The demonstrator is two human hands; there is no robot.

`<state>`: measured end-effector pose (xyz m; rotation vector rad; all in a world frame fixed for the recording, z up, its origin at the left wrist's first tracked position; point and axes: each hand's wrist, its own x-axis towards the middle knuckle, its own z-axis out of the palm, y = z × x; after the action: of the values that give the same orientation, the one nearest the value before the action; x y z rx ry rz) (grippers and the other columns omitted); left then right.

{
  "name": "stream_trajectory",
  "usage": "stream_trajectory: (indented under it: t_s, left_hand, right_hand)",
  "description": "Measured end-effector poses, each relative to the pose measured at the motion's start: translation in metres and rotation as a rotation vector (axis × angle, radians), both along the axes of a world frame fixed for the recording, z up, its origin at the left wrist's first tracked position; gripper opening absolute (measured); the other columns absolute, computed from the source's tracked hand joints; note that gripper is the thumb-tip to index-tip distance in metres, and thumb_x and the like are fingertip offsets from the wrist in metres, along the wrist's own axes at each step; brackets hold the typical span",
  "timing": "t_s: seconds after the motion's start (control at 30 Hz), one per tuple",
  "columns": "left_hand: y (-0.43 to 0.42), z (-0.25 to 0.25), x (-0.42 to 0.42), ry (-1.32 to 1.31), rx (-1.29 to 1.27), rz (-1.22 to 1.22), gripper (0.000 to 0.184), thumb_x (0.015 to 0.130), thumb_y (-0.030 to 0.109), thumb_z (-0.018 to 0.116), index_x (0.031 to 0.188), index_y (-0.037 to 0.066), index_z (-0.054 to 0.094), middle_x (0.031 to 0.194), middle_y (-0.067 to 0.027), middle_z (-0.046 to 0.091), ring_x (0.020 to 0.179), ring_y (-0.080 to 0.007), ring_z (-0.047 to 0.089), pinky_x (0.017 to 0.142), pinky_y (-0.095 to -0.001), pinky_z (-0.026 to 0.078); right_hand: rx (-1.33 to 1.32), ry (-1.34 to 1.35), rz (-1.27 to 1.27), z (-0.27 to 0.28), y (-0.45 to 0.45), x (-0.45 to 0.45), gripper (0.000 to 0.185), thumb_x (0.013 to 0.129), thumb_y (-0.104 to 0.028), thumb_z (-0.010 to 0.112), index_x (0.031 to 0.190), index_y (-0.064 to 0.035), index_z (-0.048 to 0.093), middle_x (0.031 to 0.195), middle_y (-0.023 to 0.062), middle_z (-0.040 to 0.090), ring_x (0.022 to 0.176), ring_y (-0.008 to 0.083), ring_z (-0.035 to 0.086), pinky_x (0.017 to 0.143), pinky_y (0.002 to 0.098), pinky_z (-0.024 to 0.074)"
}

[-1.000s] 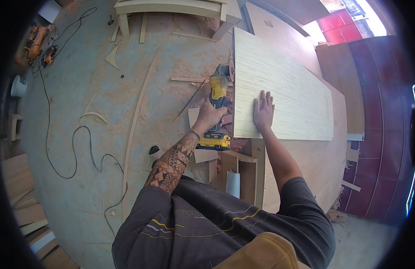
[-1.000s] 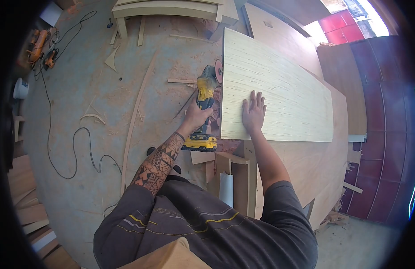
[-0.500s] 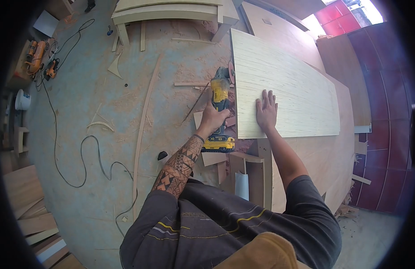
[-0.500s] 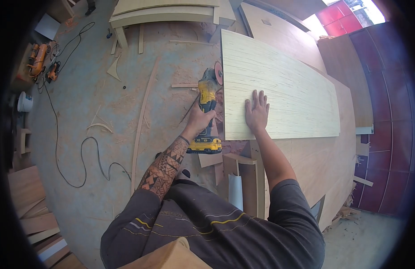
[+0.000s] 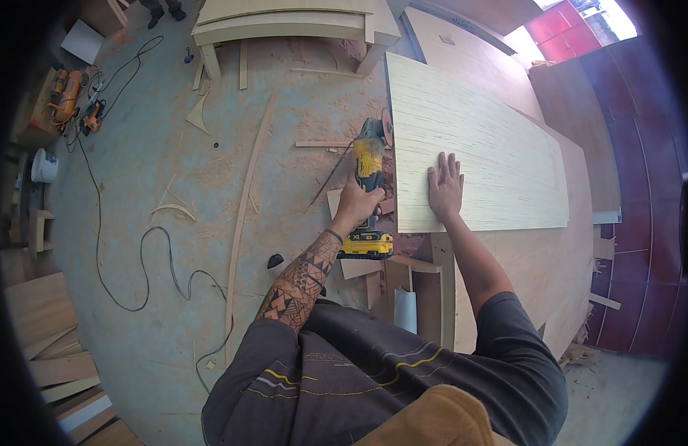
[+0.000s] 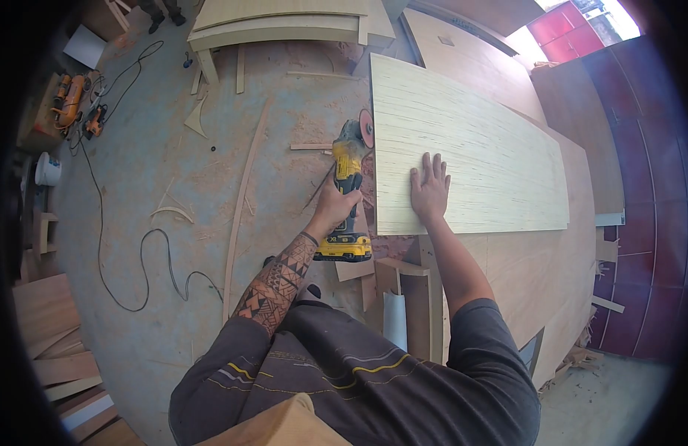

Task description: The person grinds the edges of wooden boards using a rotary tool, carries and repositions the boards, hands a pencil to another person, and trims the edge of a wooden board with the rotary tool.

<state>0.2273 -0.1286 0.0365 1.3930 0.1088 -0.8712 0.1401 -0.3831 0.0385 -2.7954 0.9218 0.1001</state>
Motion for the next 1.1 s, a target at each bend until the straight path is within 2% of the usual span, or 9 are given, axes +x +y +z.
stream_trajectory:
  t_s: [0.27, 0.33, 0.53, 0.67, 0.73, 0.87, 0.97, 1.07, 1.1]
  left_hand:
    - [0.001, 0.001, 0.001, 0.0, -0.019, -0.014, 0.057, 0.09, 0.01, 0.075, 0.135, -0.003, 0.044, 0.092, -0.0102, 0.07, 0.059, -0.0187, 0.071, 0.051, -0.0339, 0.06]
    - [0.002, 0.004, 0.0, 0.031, -0.015, 0.014, 0.057, 0.084, 0.005, 0.074, 0.135, -0.002, 0.05, 0.092, -0.0087, 0.066, 0.06, -0.0183, 0.069, 0.053, -0.034, 0.061]
    - [0.003, 0.007, 0.0, 0.027, -0.005, 0.008, 0.057, 0.087, 0.008, 0.075, 0.137, -0.002, 0.049, 0.1, -0.0103, 0.066, 0.065, -0.0193, 0.071, 0.056, -0.0341, 0.062]
    - [0.003, 0.005, 0.0, 0.034, 0.002, 0.007, 0.057, 0.088, 0.009, 0.076, 0.137, -0.001, 0.049, 0.099, -0.0101, 0.067, 0.066, -0.0192, 0.071, 0.056, -0.0345, 0.062]
    - [0.003, 0.004, 0.0, 0.022, 0.007, -0.03, 0.076, 0.089, 0.011, 0.076, 0.15, -0.006, 0.035, 0.092, -0.0112, 0.072, 0.06, -0.0182, 0.071, 0.052, -0.0338, 0.059]
    - [-0.001, -0.022, -0.006, -0.004, -0.039, -0.034, 0.082, 0.089, 0.011, 0.076, 0.155, -0.008, 0.03, 0.092, -0.0112, 0.072, 0.062, -0.0191, 0.072, 0.055, -0.0349, 0.06]
    - [0.006, -0.002, -0.001, -0.006, -0.003, -0.059, 0.09, 0.088, 0.014, 0.076, 0.159, -0.008, 0.026, 0.093, -0.0127, 0.073, 0.065, -0.0205, 0.074, 0.058, -0.0365, 0.061]
    - [-0.002, -0.03, -0.007, -0.06, 0.018, -0.025, 0.093, 0.087, 0.018, 0.078, 0.16, -0.006, 0.026, 0.096, -0.0147, 0.074, 0.067, -0.0211, 0.074, 0.06, -0.0356, 0.062]
    - [-0.003, -0.033, -0.008, -0.03, 0.002, -0.051, 0.09, 0.086, 0.02, 0.08, 0.158, -0.005, 0.031, 0.099, -0.0159, 0.074, 0.07, -0.0218, 0.075, 0.063, -0.0357, 0.062]
  right_hand:
    - [0.011, -0.006, -0.002, 0.002, 0.0, 0.002, 0.067, 0.114, -0.052, 0.044, 0.172, -0.0194, 0.037, 0.182, 0.0149, 0.025, 0.168, 0.0376, 0.019, 0.137, 0.0516, 0.0143]
    - [0.012, -0.003, 0.0, 0.002, -0.001, 0.002, 0.067, 0.114, -0.052, 0.044, 0.172, -0.0196, 0.037, 0.182, 0.0149, 0.025, 0.168, 0.0375, 0.019, 0.137, 0.0515, 0.0144]
    - [0.0, -0.001, 0.006, 0.0, -0.004, 0.006, 0.067, 0.114, -0.052, 0.043, 0.173, -0.0194, 0.037, 0.182, 0.0147, 0.025, 0.168, 0.0368, 0.02, 0.137, 0.0513, 0.0144]
    - [0.001, 0.01, -0.001, 0.002, -0.005, 0.01, 0.067, 0.114, -0.051, 0.044, 0.172, -0.019, 0.037, 0.182, 0.0147, 0.025, 0.168, 0.037, 0.02, 0.137, 0.051, 0.0143]
    - [0.003, 0.006, 0.007, 0.004, -0.006, 0.009, 0.067, 0.114, -0.051, 0.044, 0.172, -0.0188, 0.037, 0.182, 0.0148, 0.025, 0.168, 0.0372, 0.02, 0.137, 0.0509, 0.0143]
    - [-0.033, 0.015, 0.019, -0.003, -0.011, 0.005, 0.066, 0.114, -0.048, 0.047, 0.172, -0.0181, 0.037, 0.181, 0.0158, 0.026, 0.168, 0.0365, 0.021, 0.137, 0.0513, 0.0152]
    - [-0.011, -0.001, 0.013, -0.003, -0.011, 0.0, 0.065, 0.114, -0.046, 0.048, 0.172, -0.0192, 0.038, 0.182, 0.0157, 0.025, 0.168, 0.036, 0.02, 0.137, 0.0517, 0.0144]
    - [0.021, -0.028, 0.009, 0.001, -0.007, -0.007, 0.065, 0.114, -0.045, 0.049, 0.172, -0.0191, 0.038, 0.182, 0.0151, 0.024, 0.169, 0.035, 0.018, 0.137, 0.0523, 0.0133]
    - [0.024, -0.051, 0.026, 0.002, -0.005, -0.011, 0.065, 0.114, -0.045, 0.049, 0.172, -0.0191, 0.038, 0.182, 0.0151, 0.024, 0.169, 0.035, 0.018, 0.137, 0.0523, 0.0133]
